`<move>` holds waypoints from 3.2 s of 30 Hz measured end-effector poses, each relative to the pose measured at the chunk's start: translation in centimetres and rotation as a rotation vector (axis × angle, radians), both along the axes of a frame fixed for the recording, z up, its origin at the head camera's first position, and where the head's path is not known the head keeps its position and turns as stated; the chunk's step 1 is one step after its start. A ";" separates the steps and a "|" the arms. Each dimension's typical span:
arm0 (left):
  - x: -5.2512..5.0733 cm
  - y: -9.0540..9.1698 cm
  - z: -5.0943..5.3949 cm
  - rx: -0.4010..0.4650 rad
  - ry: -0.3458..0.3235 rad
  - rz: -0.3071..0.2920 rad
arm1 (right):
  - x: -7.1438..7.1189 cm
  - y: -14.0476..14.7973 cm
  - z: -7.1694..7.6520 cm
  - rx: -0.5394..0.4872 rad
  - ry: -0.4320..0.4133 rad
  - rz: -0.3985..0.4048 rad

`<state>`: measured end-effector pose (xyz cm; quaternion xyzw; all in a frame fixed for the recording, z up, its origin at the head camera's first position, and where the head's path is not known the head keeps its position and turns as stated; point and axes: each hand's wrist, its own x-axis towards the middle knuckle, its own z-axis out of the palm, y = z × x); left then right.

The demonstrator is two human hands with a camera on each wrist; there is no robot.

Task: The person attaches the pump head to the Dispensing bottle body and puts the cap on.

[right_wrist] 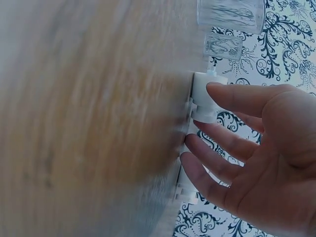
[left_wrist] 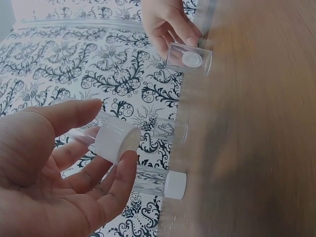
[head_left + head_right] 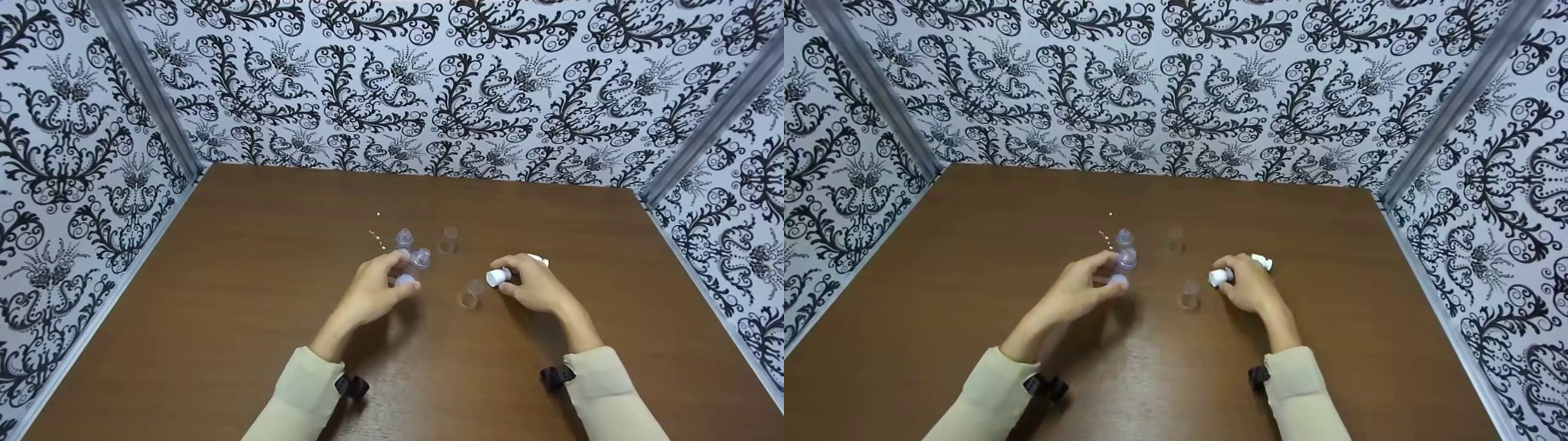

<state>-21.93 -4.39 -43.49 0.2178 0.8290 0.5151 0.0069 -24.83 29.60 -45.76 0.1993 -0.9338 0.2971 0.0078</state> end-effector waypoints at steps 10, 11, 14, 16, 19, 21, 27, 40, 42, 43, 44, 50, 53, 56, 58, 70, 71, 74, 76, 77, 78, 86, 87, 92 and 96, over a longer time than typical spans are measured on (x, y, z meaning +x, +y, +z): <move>0.0 0.1 -0.1 0.022 0.026 -0.019 | -0.1 -0.2 -0.1 0.040 -0.018 -0.044; -0.1 0.1 -0.1 0.025 0.031 -0.023 | -0.1 -0.2 0.0 0.043 -0.024 -0.051; -0.1 0.1 0.0 0.031 0.030 -0.024 | 0.0 -0.1 0.1 0.049 -0.041 -0.062; -0.1 0.0 0.0 0.036 0.024 -0.023 | 0.0 0.0 0.3 0.046 -0.052 -0.065; -0.1 0.0 0.1 0.038 0.015 -0.019 | 0.0 0.2 0.4 0.043 -0.061 -0.064; -0.1 -0.1 0.1 0.039 0.002 -0.017 | 0.0 0.4 0.5 0.042 -0.056 -0.062; -0.2 0.0 0.2 0.041 -0.009 -0.011 | 0.2 0.6 1.3 0.022 -0.038 -0.093; 0.0 0.3 0.6 0.069 0.034 -0.010 | 1.7 -0.8 6.2 -0.054 -0.028 -0.120; 0.0 0.3 0.5 0.069 0.037 -0.013 | 2.0 -1.3 6.8 -0.066 -0.017 -0.119; -0.1 0.3 0.5 0.065 0.044 -0.013 | 2.2 -1.5 7.1 -0.074 -0.011 -0.120; -0.1 0.3 0.5 0.060 0.049 -0.012 | 2.3 -1.8 7.3 -0.085 -0.006 -0.120; -0.3 0.3 0.4 0.024 0.090 0.004 | 3.4 -3.5 8.4 -0.148 0.018 -0.120; -0.2 0.3 0.6 0.003 0.112 0.017 | 3.7 -4.1 8.6 -0.164 0.048 -0.114; 0.0 0.3 0.9 -0.015 0.133 0.039 | 3.9 -4.5 8.7 -0.154 0.086 -0.112; 0.1 0.2 1.0 -0.026 0.147 0.055 | 4.0 -4.7 8.6 -0.140 0.105 -0.115; 0.3 0.3 0.9 -0.098 0.228 0.120 | 4.4 -5.8 8.9 -0.156 0.122 -0.096; 0.3 0.3 0.9 -0.100 0.232 0.127 | 4.4 -5.9 9.0 -0.158 0.124 -0.095; 0.1 0.6 1.0 -0.110 0.241 0.141 | 4.6 -6.1 9.1 -0.161 0.143 -0.091; 0.0 0.9 1.0 -0.110 0.243 0.133 | 4.6 -6.3 9.1 -0.174 0.154 -0.085; 0.0 1.0 1.0 -0.115 0.244 0.130 | 4.6 -6.4 9.1 -0.180 0.160 -0.082; 0.0 1.2 1.1 -0.119 0.243 0.126 | 4.6 -6.5 9.1 -0.189 0.165 -0.079; 0.2 1.7 1.0 -0.129 0.241 0.120 | 4.5 -7.2 9.0 -0.222 0.220 -0.042; 0.2 1.8 1.0 -0.128 0.242 0.117 | 4.5 -7.3 9.0 -0.221 0.222 -0.038; 0.3 2.3 0.7 -0.139 0.253 0.107 | 4.5 -7.7 9.0 -0.214 0.220 -0.023; 0.4 2.4 0.8 -0.145 0.257 0.111 | 4.6 -7.9 9.0 -0.211 0.218 -0.010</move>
